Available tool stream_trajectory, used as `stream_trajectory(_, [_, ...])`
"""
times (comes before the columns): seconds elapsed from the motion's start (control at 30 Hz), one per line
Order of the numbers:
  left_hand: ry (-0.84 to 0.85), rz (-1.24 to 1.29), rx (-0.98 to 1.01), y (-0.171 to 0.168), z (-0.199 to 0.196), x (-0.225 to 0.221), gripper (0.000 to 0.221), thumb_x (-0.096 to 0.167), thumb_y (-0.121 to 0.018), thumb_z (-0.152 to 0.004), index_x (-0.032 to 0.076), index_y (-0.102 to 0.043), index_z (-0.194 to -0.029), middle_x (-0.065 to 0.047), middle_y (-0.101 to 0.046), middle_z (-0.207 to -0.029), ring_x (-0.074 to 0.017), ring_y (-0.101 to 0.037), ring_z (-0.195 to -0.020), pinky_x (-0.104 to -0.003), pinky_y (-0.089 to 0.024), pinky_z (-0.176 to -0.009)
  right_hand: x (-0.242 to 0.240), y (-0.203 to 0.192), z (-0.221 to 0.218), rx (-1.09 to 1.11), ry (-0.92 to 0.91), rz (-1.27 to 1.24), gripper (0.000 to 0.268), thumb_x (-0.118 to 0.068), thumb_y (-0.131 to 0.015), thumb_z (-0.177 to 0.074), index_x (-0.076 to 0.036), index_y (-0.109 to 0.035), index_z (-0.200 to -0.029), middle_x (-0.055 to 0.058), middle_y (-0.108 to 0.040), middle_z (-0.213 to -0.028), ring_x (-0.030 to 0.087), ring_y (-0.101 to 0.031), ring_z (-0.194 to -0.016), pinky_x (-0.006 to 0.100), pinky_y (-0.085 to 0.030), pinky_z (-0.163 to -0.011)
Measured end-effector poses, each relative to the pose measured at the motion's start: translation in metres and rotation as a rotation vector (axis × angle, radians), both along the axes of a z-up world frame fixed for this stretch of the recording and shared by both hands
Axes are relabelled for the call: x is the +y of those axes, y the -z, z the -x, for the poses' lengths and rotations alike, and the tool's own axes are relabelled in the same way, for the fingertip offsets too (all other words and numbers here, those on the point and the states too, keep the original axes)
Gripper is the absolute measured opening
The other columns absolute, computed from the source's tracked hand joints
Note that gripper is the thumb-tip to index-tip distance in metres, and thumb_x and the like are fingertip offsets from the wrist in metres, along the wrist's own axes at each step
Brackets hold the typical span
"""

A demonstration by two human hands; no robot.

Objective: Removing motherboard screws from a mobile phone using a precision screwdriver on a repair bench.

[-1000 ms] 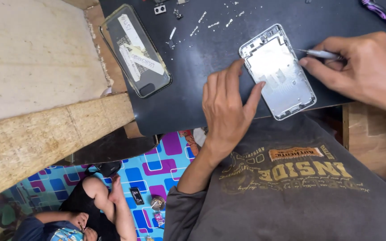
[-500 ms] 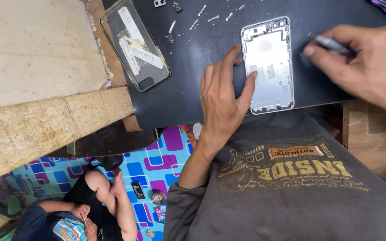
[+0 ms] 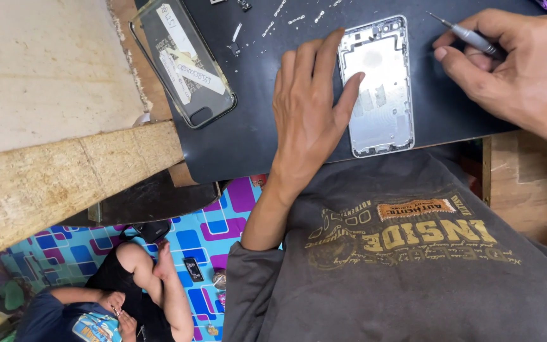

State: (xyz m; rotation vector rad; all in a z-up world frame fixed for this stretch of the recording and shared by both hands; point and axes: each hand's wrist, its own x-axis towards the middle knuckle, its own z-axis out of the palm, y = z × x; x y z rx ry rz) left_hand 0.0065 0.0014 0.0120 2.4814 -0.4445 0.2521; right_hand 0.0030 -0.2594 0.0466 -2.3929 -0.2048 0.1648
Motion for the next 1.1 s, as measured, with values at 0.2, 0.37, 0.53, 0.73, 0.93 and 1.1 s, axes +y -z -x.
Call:
stream_trajectory(0.2, [-0.053,0.063,0.054,0.007,0.013,-0.001,0.046,0.039,-0.061,-0.107,0.013,-0.052,-0.144,-0.005,-0.060,-0.134,-0.0289,-0.057,-0.117,-0.043,-0.049,-0.098,0.002,0.006,-0.003,-0.025,-0.044,0.027,0.006,0.001,-0.078,-0.122,0.004,-0.080,-0.128,0.006,-0.055,-0.075,0.013,-0.048,-0.071,0.029,-0.043,-0.076])
stream_trajectory(0.37, [-0.132,0.056,0.017,0.008,0.019,-0.004,0.043,0.037,-0.066,-0.104,0.013,-0.057,-0.138,-0.006,-0.059,-0.127,-0.0285,-0.055,-0.115,-0.044,-0.048,-0.097,-0.003,0.013,-0.006,-0.042,-0.083,0.023,0.012,0.000,-0.077,-0.124,0.006,-0.077,-0.135,0.008,-0.061,-0.085,0.013,-0.052,-0.073,0.028,-0.045,-0.077])
stream_trajectory(0.53, [-0.194,0.090,-0.028,0.007,0.021,-0.006,0.035,0.040,-0.064,-0.102,0.014,-0.065,-0.126,-0.004,-0.060,-0.115,-0.0261,-0.056,-0.110,-0.042,-0.045,-0.093,-0.012,0.014,-0.008,-0.084,-0.126,0.088,0.012,0.003,-0.061,-0.132,0.007,-0.067,-0.141,0.011,-0.069,-0.101,0.026,-0.066,-0.093,0.040,-0.047,-0.090])
stream_trajectory(0.73, [-0.179,0.070,-0.024,0.013,0.023,-0.005,0.040,0.039,-0.067,-0.103,0.015,-0.063,-0.135,-0.004,-0.059,-0.116,-0.0264,-0.054,-0.109,-0.043,-0.044,-0.093,-0.044,0.038,-0.004,-0.358,-0.227,0.151,0.009,0.015,-0.074,-0.134,0.014,-0.081,-0.140,0.028,-0.077,-0.131,0.041,-0.068,-0.122,0.045,-0.050,-0.109])
stream_trajectory(0.93, [-0.177,0.075,-0.040,0.006,0.021,-0.007,0.032,0.037,-0.069,-0.101,0.015,-0.068,-0.123,-0.004,-0.059,-0.113,-0.0265,-0.055,-0.106,-0.042,-0.043,-0.092,-0.049,0.044,-0.003,-0.535,-0.238,0.296,0.003,0.005,-0.087,-0.134,0.003,-0.089,-0.137,0.013,-0.075,-0.121,0.030,-0.069,-0.113,0.042,-0.050,-0.102])
stream_trajectory(1.1, [-0.184,0.070,-0.053,0.002,0.021,-0.008,0.029,0.035,-0.073,-0.099,0.014,-0.069,-0.118,-0.004,-0.058,-0.109,-0.0254,-0.055,-0.103,-0.040,-0.043,-0.089,-0.051,0.058,-0.001,-0.621,-0.248,0.355,0.006,-0.002,-0.087,-0.129,-0.004,-0.090,-0.134,0.013,-0.075,-0.122,0.032,-0.066,-0.110,0.044,-0.045,-0.100])
